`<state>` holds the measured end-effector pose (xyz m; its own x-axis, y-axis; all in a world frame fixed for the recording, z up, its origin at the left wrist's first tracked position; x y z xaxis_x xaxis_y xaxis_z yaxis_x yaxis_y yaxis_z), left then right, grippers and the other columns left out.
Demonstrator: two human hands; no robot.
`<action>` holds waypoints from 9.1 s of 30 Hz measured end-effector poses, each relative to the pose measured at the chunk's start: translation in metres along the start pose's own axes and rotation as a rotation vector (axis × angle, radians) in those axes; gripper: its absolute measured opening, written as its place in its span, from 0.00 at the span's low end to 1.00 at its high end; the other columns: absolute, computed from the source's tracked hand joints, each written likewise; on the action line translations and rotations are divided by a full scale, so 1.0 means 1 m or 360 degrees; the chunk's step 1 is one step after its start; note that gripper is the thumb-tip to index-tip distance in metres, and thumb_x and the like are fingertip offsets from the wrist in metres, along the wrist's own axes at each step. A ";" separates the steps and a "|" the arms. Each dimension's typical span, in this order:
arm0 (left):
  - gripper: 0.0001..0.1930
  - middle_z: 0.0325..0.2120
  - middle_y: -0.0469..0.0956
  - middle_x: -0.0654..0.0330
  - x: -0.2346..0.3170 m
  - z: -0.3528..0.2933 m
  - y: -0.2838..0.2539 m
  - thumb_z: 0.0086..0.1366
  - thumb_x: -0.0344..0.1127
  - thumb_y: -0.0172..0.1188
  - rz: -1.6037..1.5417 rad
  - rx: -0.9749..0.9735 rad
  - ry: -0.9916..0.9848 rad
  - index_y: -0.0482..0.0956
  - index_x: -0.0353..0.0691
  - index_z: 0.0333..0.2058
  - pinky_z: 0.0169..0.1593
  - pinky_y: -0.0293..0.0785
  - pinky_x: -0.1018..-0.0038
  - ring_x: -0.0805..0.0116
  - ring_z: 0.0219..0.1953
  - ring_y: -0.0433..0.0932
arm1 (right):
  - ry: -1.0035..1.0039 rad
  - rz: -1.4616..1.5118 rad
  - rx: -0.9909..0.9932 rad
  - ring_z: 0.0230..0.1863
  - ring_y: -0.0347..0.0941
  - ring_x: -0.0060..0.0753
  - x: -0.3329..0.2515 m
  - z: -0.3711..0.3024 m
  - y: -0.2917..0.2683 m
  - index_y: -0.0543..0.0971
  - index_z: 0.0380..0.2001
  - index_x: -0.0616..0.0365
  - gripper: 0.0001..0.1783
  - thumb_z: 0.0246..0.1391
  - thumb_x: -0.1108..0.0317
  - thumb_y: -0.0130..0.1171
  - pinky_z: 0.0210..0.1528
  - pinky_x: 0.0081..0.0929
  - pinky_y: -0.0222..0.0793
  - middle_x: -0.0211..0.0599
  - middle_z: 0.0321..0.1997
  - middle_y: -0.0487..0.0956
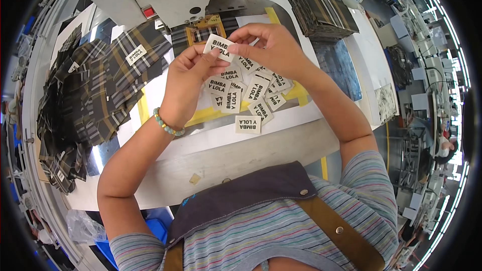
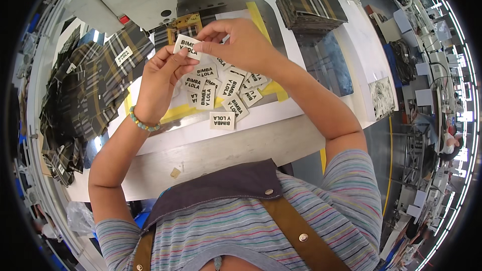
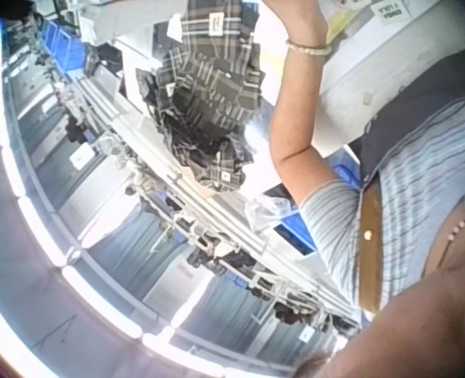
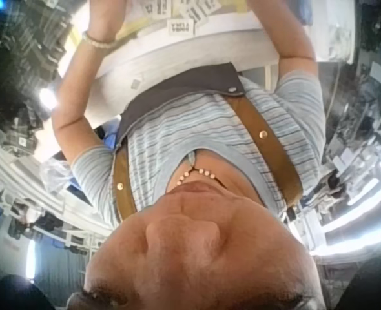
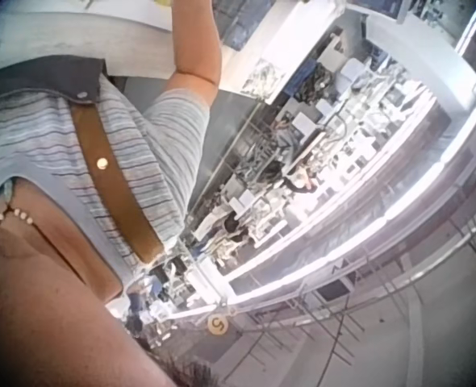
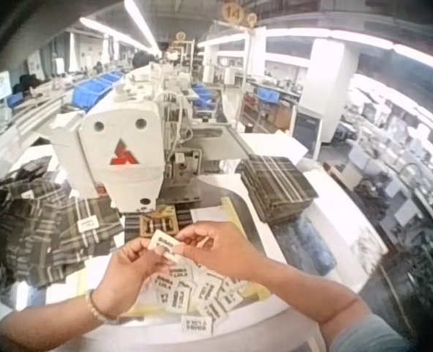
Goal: The person repeatedly picks up plaid fabric pieces and small white labels, aligns them under a sewing machine, and sews the labels onto the fabric. Finished pieces are stacked to the left, while new fabric pieces are taken from a stack on the right.
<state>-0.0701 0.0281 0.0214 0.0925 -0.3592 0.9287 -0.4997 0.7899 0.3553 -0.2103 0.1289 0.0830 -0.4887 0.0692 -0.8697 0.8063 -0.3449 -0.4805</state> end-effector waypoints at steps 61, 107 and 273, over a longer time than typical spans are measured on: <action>0.18 0.60 0.79 0.53 0.039 0.035 -0.027 0.68 0.32 0.66 0.2406 -0.0345 0.0957 0.79 0.36 0.55 0.65 0.71 0.59 0.47 0.63 0.75 | -0.1095 -0.1660 -0.0137 0.59 0.78 0.37 0.025 0.054 0.043 0.86 0.47 0.58 0.14 0.57 0.73 0.61 0.58 0.36 0.79 0.31 0.53 0.84; 0.19 0.57 0.82 0.48 0.056 0.030 -0.044 0.67 0.29 0.67 0.2504 -0.0412 0.0802 0.81 0.30 0.56 0.64 0.74 0.57 0.46 0.60 0.78 | -0.1120 -0.1069 -0.0162 0.61 0.78 0.44 0.029 0.061 0.054 0.86 0.52 0.59 0.19 0.58 0.79 0.59 0.63 0.36 0.79 0.36 0.59 0.83; 0.20 0.68 0.76 0.60 0.084 -0.034 -0.139 0.73 0.36 0.64 0.2729 0.0107 0.1290 0.81 0.42 0.62 0.75 0.62 0.56 0.53 0.75 0.66 | -0.0300 -0.0523 -0.0633 0.45 0.79 0.41 -0.023 -0.074 0.024 0.86 0.40 0.57 0.10 0.57 0.65 0.71 0.46 0.39 0.75 0.34 0.42 0.84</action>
<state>0.0370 -0.0953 0.0536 -0.1552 0.9865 0.0531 -0.5051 -0.0330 -0.8624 -0.1545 0.1877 0.0833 -0.7577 -0.0677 -0.6491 0.6472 0.0500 -0.7607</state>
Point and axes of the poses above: each hand's wrist, its own z-axis towards the middle knuckle, its own y-axis out of the palm, x = y × z, the point moved 8 cm from there along z, towards the middle knuckle
